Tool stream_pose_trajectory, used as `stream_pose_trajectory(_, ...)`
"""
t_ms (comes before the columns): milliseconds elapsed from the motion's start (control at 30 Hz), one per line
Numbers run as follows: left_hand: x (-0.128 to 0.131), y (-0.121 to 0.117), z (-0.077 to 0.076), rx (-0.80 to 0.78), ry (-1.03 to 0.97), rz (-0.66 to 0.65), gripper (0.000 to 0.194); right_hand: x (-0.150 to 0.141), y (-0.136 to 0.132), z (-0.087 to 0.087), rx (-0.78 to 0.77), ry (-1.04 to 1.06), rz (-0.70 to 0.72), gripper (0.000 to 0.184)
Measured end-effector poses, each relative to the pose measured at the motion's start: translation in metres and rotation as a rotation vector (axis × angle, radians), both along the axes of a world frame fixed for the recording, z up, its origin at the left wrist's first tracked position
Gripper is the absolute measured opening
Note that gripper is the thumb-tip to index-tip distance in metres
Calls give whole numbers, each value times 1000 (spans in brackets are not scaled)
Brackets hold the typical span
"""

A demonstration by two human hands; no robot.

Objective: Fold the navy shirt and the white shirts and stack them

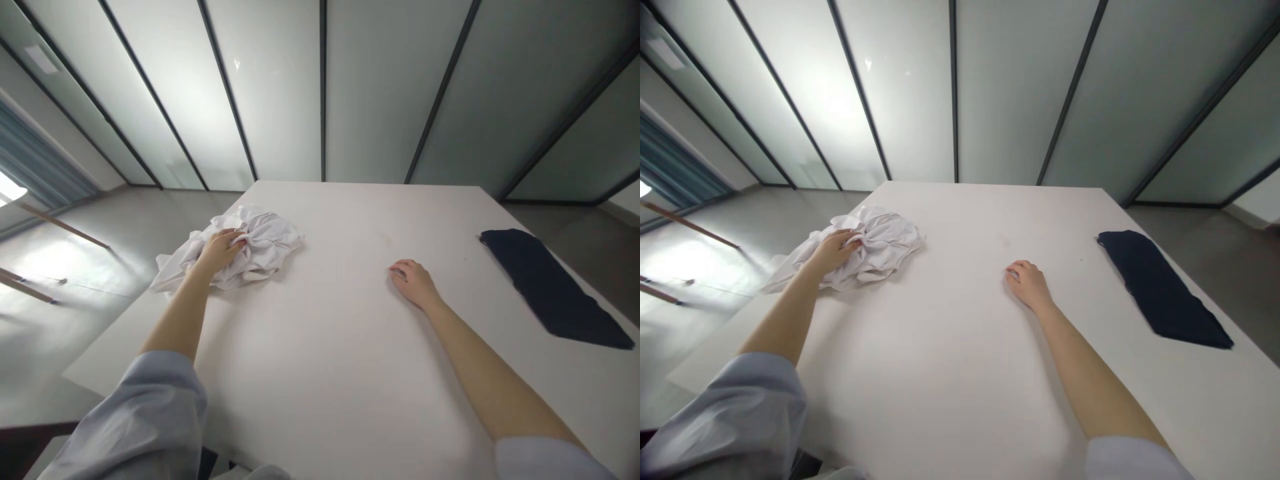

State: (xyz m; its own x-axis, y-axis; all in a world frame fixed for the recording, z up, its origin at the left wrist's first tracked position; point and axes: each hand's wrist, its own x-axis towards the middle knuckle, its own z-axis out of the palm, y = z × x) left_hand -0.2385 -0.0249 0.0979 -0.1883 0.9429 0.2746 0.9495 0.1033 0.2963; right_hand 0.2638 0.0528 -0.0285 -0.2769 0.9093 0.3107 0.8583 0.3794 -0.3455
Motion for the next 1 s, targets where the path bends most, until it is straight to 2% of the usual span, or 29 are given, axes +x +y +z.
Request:
stream_pose_trajectory(67, -1, 4, -2, 106, -158, 143, 30, -1, 0, 1, -1, -11, -8, 26)
stream_pose_trajectory(133, 3, 11, 6, 289, -329, 340, 31, -1, -1, 2, -3, -24, -16, 27)
stream_pose_trajectory(167, 5, 14, 14, 399, -423, 417, 32, -2, -1, 2, -5, -30, -15, 27)
stream_pose_trajectory(233, 11, 23, 38, 625, -616, 476, 30, -2, -1, 2, -11, -39, -8, 27)
stream_pose_trajectory(300, 20, 35, 69, 824, -792, 427, 28, -2, 0, 1, -16, -37, -4, 26)
stream_pose_trajectory(400, 44, 58, 111, 1019, -964, 230, 25, -2, 2, -2, -13, -2, -6, 23)
stream_pose_trajectory(467, 70, 73, 125, 1057, -1003, 58, 23, -2, 3, -3, -16, 56, 4, 22)
stream_pose_trajectory(500, 87, 80, 125, 1025, -1001, -32, 23, -2, 3, -3, -20, 101, 8, 22)
stream_pose_trajectory(533, 104, 85, 120, 948, -991, -130, 23, -1, 4, -3, -22, 156, 6, 22)
stream_pose_trajectory(600, 142, 89, 97, 625, -934, -410, 27, 2, 4, -1, -3, 279, -34, 24)
stream_pose_trajectory(667, 179, 86, 62, 277, -830, -707, 30, 6, 4, 1, 49, 399, -136, 27)
stream_pose_trajectory(733, 211, 78, 21, 87, -661, -830, 32, 10, 4, 4, 102, 483, -253, 32)
stream_pose_trajectory(767, 224, 74, 1, 52, -572, -803, 32, 12, 4, 5, 119, 508, -299, 33)
stream_pose_trajectory(867, 253, 62, -49, -33, -286, -530, 41, 13, 5, 7, 131, 499, -365, 37)
stream_pose_trajectory(933, 264, 55, -72, -118, -108, -409, 55, 12, 6, 7, 125, 427, -347, 38)
stream_pose_trajectory(1000, 269, 50, -87, -167, 45, -405, 62, 9, 5, 7, 118, 312, -295, 38)
